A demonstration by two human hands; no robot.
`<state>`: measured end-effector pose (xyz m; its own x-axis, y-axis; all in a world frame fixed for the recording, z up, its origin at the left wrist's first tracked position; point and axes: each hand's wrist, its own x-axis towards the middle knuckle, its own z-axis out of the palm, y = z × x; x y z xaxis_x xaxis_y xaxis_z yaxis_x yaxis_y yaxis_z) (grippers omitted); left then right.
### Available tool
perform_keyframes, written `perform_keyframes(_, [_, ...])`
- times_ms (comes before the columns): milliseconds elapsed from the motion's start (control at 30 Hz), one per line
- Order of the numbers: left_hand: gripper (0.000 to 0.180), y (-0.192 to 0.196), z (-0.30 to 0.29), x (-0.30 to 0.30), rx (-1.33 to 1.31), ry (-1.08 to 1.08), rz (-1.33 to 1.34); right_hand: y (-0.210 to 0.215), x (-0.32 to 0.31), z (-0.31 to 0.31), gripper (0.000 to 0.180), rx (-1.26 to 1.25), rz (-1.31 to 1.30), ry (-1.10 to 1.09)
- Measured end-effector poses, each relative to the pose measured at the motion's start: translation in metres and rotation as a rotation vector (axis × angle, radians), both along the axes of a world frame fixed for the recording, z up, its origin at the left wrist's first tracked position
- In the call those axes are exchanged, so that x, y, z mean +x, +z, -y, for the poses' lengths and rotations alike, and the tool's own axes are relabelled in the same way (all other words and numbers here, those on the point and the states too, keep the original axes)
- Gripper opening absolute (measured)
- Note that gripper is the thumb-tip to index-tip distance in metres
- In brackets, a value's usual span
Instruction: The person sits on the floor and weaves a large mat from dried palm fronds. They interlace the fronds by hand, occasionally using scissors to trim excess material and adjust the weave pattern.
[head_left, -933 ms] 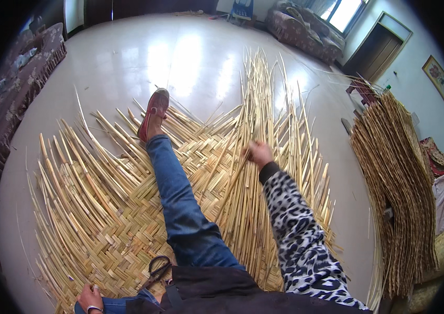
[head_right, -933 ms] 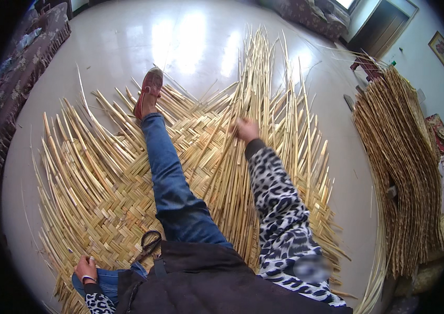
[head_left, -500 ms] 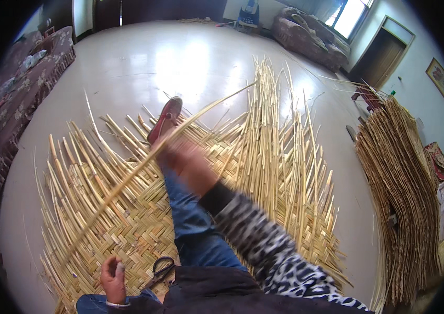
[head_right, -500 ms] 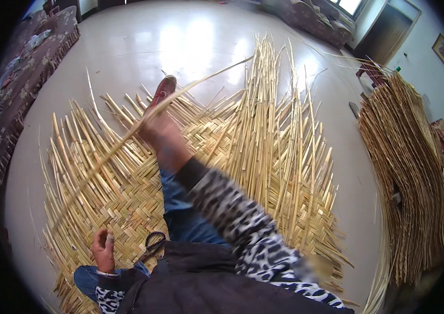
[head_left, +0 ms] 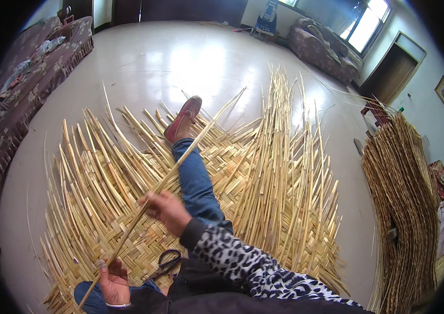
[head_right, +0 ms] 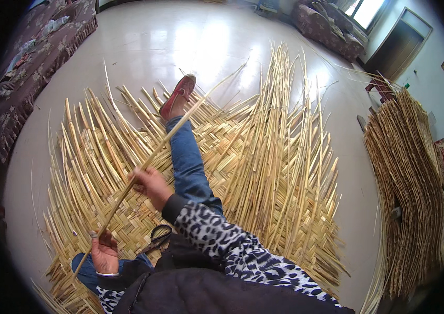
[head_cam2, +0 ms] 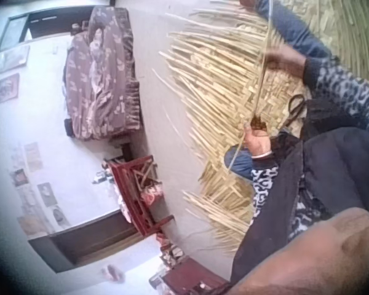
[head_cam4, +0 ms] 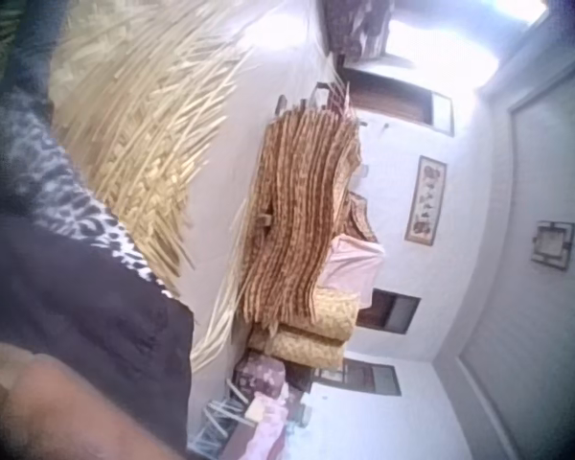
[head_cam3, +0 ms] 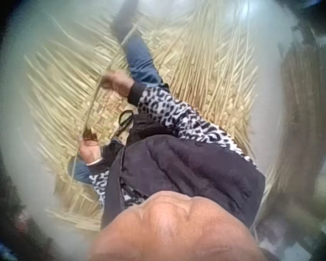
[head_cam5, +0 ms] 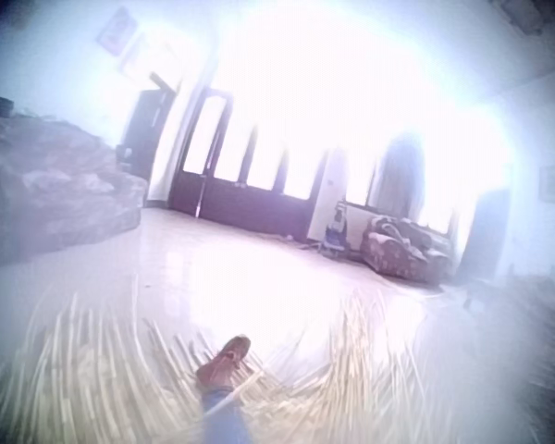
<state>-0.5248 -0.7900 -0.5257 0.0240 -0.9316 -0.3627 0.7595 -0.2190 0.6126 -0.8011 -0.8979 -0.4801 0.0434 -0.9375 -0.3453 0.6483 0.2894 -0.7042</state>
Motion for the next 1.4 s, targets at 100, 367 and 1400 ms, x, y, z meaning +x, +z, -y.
perform_keyframes(100, [0.025, -0.008, 0.005, 0.035, -0.036, -0.034, -0.136, 0.050, -0.028, -0.006, 0.015, -0.447, -0.122, -0.089])
perform_keyframes(367, [0.020, -0.022, 0.003, 0.067, 0.194, 0.163, -0.039, 0.009, 0.000, -0.028, 0.029, 0.186, -0.134, 0.022])
perform_keyframes(1400, [0.025, -0.012, -0.030, 0.073, 0.321, 0.254, 0.383, 0.006, 0.064, -0.037, 0.008, -1.341, -1.798, 0.624])
